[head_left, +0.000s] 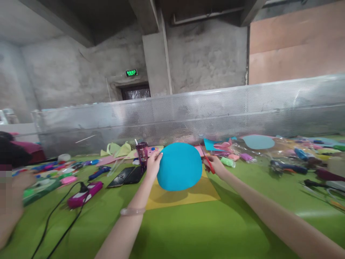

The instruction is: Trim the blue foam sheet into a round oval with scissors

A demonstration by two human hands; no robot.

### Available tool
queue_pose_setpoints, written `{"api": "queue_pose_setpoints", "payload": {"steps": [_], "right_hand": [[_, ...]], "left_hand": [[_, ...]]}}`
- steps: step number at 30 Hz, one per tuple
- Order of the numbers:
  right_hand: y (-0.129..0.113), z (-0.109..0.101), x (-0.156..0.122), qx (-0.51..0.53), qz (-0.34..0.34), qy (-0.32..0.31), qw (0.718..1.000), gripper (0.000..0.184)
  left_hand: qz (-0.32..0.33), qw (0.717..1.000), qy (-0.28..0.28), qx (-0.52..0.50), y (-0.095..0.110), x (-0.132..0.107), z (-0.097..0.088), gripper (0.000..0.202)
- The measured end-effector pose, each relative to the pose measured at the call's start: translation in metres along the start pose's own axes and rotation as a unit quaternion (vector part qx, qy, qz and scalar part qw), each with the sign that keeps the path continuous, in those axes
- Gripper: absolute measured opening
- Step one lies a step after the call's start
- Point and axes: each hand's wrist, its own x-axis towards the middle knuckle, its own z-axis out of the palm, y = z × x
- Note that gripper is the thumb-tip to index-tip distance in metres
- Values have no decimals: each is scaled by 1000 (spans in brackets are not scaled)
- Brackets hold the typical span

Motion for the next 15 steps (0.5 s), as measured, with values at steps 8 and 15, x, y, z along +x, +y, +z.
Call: {"api": "queue_pose_setpoints", "payload": {"steps": [8, 15], "right_hand": [[-4, 0, -3, -17, 12, -28, 999, 13], [-6, 4, -7, -12, 11, -45, 999, 14]], "left_hand": [[-5, 1000, 11, -3, -4, 1, 0, 31], [-3, 1000, 15, 2, 4, -1, -1, 31]]}}
